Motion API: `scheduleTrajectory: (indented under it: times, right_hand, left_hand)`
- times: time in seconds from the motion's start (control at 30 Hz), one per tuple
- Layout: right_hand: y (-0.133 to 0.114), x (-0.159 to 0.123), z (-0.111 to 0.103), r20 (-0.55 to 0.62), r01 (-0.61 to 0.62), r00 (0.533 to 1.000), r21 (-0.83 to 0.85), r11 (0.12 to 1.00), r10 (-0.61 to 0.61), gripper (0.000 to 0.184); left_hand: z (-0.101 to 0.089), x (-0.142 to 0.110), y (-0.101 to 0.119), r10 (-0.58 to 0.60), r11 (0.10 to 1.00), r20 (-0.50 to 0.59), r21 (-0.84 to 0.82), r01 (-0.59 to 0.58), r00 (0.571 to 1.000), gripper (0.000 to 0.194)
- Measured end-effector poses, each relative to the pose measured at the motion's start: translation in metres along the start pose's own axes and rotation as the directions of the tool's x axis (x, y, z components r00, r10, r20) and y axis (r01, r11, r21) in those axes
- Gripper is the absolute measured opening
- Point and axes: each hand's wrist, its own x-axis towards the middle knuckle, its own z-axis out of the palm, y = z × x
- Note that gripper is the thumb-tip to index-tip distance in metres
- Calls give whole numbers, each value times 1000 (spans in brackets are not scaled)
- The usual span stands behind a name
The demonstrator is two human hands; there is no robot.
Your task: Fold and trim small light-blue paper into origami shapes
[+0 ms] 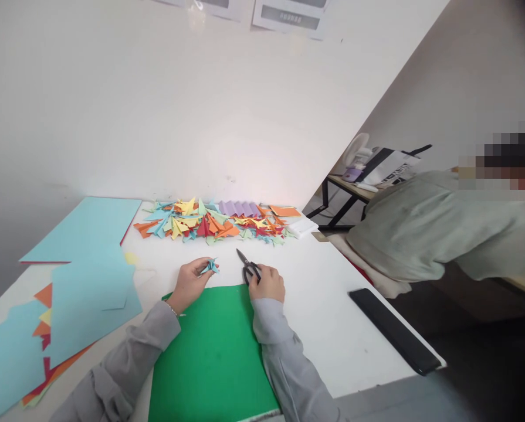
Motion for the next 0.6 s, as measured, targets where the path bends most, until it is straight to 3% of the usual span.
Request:
scheduleTrajectory:
  times: [0.1,0.27,0.33,0.4,0.47,0.53,0.6]
  right_hand:
    - [6,-2,0,114,38,993,-102,994,-26,22]
    - [8,1,-2,236,19,972,-58,998,-4,22]
    - [11,3,0,222,-22,975,44,999,12,23]
    - [14,5,2,179,-82,983,267,960,35,21]
    - [13,7,5,168,-228,973,578,783,159,19]
    - [7,9,6,301,-382,918,845,374,258,28]
    - [-1,11,5,460,-469,864,883,-5,207,39]
  left_hand:
    - [0,2,3,-26,996,-5,-82,25,1000,22]
    - [-1,3,2,-25,994,-7,-105,24,1000,26]
    - [0,2,1,-20,995,3,-102,20,1000,27]
    - [1,1,2,-16,997,1,-76,16,1000,27]
    - [1,1,3,-5,999,-17,-40,4,1000,25]
    - [1,1,4,15,1000,-38,-8,-15,999,21]
    - [0,1,4,35,999,-64,17,-34,997,20]
